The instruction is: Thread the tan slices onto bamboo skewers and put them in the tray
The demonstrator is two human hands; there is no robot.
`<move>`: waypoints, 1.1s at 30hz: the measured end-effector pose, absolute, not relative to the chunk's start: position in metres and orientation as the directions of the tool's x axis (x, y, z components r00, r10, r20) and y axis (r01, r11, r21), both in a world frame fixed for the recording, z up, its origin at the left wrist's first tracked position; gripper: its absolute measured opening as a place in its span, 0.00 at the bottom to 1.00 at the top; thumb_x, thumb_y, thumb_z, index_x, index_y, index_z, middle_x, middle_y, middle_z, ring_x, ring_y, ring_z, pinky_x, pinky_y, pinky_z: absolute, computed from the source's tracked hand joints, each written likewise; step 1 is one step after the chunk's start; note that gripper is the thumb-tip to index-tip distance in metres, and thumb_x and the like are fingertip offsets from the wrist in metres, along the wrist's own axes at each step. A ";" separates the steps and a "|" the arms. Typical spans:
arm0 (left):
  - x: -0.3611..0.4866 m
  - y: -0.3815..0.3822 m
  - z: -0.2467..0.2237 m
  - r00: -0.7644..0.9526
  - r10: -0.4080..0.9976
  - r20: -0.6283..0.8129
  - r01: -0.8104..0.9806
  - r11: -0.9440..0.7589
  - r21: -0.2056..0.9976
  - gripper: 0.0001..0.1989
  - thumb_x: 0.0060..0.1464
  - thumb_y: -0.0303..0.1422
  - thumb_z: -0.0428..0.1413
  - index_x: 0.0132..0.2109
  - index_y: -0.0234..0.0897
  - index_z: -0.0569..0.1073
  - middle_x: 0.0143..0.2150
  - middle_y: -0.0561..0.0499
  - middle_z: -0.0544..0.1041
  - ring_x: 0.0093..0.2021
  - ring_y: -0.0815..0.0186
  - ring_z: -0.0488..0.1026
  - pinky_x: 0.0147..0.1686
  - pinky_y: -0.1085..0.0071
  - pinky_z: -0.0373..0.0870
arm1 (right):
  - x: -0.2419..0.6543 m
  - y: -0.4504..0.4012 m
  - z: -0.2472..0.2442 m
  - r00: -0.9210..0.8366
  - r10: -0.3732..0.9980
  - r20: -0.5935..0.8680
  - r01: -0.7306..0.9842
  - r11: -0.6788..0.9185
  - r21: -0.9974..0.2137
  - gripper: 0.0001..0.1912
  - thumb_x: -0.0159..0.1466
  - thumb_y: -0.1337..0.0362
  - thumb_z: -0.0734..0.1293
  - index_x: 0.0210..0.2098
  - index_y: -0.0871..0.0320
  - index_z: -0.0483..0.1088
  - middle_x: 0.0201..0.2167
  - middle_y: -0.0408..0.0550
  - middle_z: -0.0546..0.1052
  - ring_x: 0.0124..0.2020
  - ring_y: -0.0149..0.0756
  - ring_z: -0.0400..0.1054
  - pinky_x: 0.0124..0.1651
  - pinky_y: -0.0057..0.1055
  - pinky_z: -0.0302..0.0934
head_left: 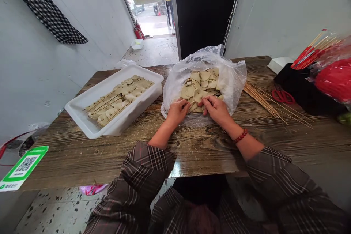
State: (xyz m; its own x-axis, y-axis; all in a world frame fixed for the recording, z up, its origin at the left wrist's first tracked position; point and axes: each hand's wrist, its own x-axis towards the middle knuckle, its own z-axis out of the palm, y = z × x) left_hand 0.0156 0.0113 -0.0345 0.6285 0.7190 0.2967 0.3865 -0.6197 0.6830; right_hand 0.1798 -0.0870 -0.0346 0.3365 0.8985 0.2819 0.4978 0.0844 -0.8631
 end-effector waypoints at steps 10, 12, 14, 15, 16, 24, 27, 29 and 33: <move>0.014 0.013 -0.034 0.631 0.727 0.271 0.374 -0.591 0.715 0.06 0.56 0.32 0.56 0.34 0.36 0.77 0.32 0.50 0.77 0.33 0.67 0.70 0.34 0.71 0.64 | 0.182 -0.085 -0.039 0.326 0.907 0.267 0.478 0.085 -0.874 0.18 0.69 0.52 0.59 0.34 0.56 0.73 0.16 0.40 0.73 0.19 0.31 0.66 0.29 0.28 0.57; 0.013 0.014 -0.033 0.624 0.733 0.271 0.373 -0.584 0.721 0.08 0.57 0.31 0.54 0.33 0.36 0.78 0.32 0.51 0.77 0.33 0.67 0.70 0.35 0.71 0.64 | 0.182 -0.085 -0.040 0.326 0.911 0.253 0.459 0.081 -0.885 0.19 0.69 0.51 0.59 0.34 0.57 0.73 0.16 0.40 0.73 0.18 0.31 0.65 0.28 0.27 0.57; 0.014 0.013 -0.033 0.613 0.744 0.266 0.380 -0.573 0.726 0.08 0.57 0.31 0.55 0.33 0.35 0.78 0.32 0.50 0.77 0.33 0.67 0.70 0.35 0.71 0.64 | 0.182 -0.085 -0.039 0.329 0.912 0.247 0.455 0.076 -0.887 0.19 0.68 0.50 0.59 0.34 0.57 0.73 0.16 0.40 0.73 0.18 0.30 0.64 0.26 0.27 0.56; 0.015 0.012 -0.033 0.610 0.749 0.260 0.382 -0.565 0.731 0.08 0.56 0.31 0.55 0.34 0.35 0.78 0.32 0.50 0.77 0.33 0.67 0.70 0.34 0.71 0.64 | 0.182 -0.085 -0.039 0.329 0.911 0.248 0.459 0.075 -0.885 0.19 0.68 0.50 0.59 0.34 0.57 0.73 0.16 0.41 0.73 0.18 0.30 0.64 0.26 0.27 0.56; 0.016 0.011 -0.033 0.609 0.752 0.252 0.381 -0.556 0.739 0.07 0.55 0.31 0.57 0.34 0.34 0.78 0.32 0.49 0.77 0.33 0.67 0.70 0.34 0.71 0.64 | 0.182 -0.085 -0.039 0.330 0.910 0.250 0.464 0.074 -0.883 0.19 0.68 0.51 0.59 0.33 0.57 0.73 0.16 0.41 0.73 0.18 0.30 0.64 0.26 0.27 0.56; 0.011 0.014 -0.030 0.524 0.831 0.186 0.195 -0.330 0.924 0.09 0.52 0.36 0.57 0.33 0.34 0.77 0.30 0.51 0.75 0.33 0.68 0.69 0.35 0.73 0.63 | 0.183 -0.084 -0.043 0.341 0.910 0.237 0.397 0.089 -0.913 0.16 0.68 0.52 0.60 0.35 0.56 0.71 0.30 0.45 0.80 0.21 0.30 0.69 0.25 0.27 0.58; 0.006 0.018 -0.026 0.474 0.877 0.081 -0.038 -0.072 0.997 0.13 0.48 0.42 0.60 0.32 0.34 0.74 0.28 0.54 0.73 0.29 0.71 0.67 0.30 0.75 0.64 | 0.182 -0.087 -0.041 0.365 0.891 0.270 0.367 0.129 -0.921 0.16 0.66 0.51 0.62 0.34 0.57 0.71 0.33 0.46 0.79 0.20 0.29 0.67 0.26 0.27 0.59; 0.004 0.020 -0.023 0.458 0.889 0.024 -0.148 0.050 0.988 0.16 0.44 0.43 0.62 0.33 0.35 0.73 0.28 0.54 0.73 0.27 0.71 0.68 0.27 0.75 0.64 | 0.181 -0.090 -0.038 0.379 0.872 0.311 0.401 0.148 -0.904 0.16 0.66 0.52 0.63 0.34 0.57 0.73 0.30 0.45 0.78 0.22 0.30 0.66 0.26 0.27 0.58; 0.000 0.023 -0.018 0.432 0.901 0.028 -0.207 0.068 0.976 0.18 0.42 0.42 0.64 0.37 0.33 0.76 0.28 0.53 0.74 0.24 0.73 0.65 0.20 0.77 0.59 | 0.175 -0.097 -0.029 0.350 0.862 0.366 0.459 0.183 -0.870 0.15 0.65 0.53 0.64 0.33 0.57 0.75 0.28 0.46 0.76 0.27 0.33 0.67 0.27 0.27 0.57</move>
State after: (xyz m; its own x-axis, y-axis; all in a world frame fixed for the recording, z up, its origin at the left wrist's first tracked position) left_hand -0.0001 0.0227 -0.0182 0.4319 0.9015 0.0284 -0.2065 0.0682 0.9761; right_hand 0.1745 -0.0966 -0.0287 0.3502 0.8621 0.3662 0.4587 0.1830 -0.8695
